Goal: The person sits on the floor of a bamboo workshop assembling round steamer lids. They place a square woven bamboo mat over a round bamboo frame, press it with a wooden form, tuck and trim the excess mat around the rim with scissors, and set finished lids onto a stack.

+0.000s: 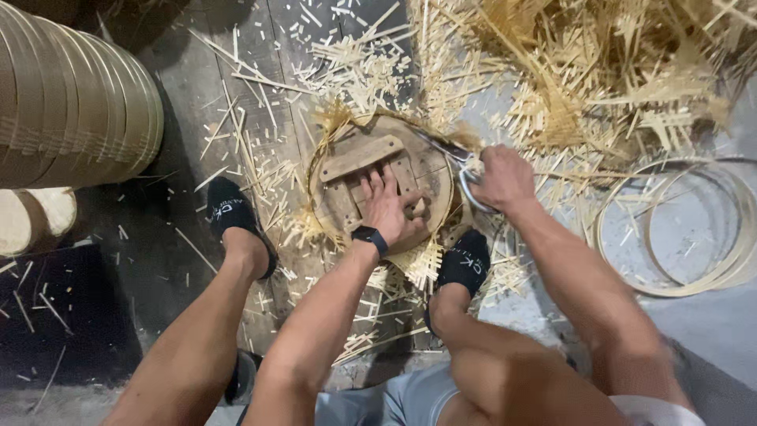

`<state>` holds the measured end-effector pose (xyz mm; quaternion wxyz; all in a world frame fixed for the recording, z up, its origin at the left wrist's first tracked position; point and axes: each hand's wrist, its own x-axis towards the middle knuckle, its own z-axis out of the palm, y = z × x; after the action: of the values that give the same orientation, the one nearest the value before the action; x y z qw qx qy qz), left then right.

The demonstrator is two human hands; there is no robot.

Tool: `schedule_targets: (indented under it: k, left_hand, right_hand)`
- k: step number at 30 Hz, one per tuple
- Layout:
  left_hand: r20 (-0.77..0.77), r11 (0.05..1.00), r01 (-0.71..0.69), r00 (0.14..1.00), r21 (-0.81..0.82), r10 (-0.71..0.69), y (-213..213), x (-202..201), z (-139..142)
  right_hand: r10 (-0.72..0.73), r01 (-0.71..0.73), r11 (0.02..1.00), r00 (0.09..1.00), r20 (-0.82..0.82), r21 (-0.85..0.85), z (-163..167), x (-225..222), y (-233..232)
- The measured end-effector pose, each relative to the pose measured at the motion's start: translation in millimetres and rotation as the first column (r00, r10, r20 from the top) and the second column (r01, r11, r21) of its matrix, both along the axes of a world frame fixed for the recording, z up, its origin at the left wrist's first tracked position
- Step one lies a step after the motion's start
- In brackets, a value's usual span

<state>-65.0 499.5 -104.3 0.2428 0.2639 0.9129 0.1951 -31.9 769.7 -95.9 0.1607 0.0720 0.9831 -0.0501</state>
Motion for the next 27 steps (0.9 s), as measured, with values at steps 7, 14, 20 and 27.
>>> schedule_targets:
  k: [7,14,20,27]
  left_hand:
    - [0.02,0.989,0.139,0.99,-0.038,-0.139,-12,-4,13]
    - [0.049,0.955,0.289,0.957,-0.063,-0.286,-22,-18,10]
    - [-0.043,0.932,0.358,0.932,-0.058,-0.361,-28,-25,-14]
    - [-0.015,0.999,-0.001,1.0,0.047,0.001,-44,-23,8]
  right_hand:
    - [0.095,-0.088,0.995,0.979,-0.183,0.047,-8,-2,0]
    - [-0.031,0.032,0.999,0.976,0.214,-0.002,0,-18,-1]
    - [0.307,-0.293,0.949,0.942,-0.133,0.114,11,-38,-13]
    - [0.02,-0.023,1.0,0.988,0.155,0.018,22,-45,-9]
